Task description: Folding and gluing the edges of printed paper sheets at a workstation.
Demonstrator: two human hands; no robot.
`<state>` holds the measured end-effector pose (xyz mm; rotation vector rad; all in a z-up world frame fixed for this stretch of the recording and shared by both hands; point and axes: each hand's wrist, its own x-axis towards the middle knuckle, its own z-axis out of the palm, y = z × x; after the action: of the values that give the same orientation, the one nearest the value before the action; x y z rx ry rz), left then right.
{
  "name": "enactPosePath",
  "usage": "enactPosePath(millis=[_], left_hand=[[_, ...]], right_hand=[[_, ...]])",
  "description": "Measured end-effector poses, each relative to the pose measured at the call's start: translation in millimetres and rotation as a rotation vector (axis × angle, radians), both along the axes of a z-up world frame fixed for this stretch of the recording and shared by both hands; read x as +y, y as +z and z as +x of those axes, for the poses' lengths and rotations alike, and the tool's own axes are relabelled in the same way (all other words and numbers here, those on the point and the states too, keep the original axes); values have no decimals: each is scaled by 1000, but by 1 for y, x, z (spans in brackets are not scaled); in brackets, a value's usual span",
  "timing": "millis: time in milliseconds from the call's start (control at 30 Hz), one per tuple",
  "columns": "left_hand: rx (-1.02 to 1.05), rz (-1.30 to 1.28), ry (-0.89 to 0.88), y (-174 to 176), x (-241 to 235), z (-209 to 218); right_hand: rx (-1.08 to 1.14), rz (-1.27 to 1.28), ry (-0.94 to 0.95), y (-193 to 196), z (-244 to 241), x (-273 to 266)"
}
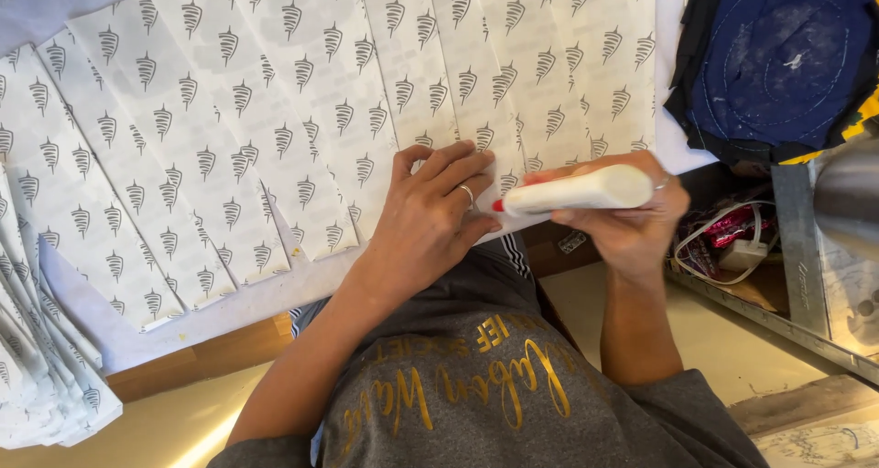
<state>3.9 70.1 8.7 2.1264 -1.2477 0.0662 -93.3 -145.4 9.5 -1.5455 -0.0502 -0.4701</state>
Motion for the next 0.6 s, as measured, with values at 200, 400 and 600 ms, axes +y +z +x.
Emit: enactPosePath(millis=[200, 400, 600], left_hand=[[-10, -31, 21, -1, -1, -1], [20, -126, 67, -6, -5, -5], [77, -173, 169, -6, -12, -14]], right_hand=[[10, 26, 4, -2, 1, -2], [-89, 64, -106, -16, -13, -34], [-97, 41, -74, -4, -10, -21]])
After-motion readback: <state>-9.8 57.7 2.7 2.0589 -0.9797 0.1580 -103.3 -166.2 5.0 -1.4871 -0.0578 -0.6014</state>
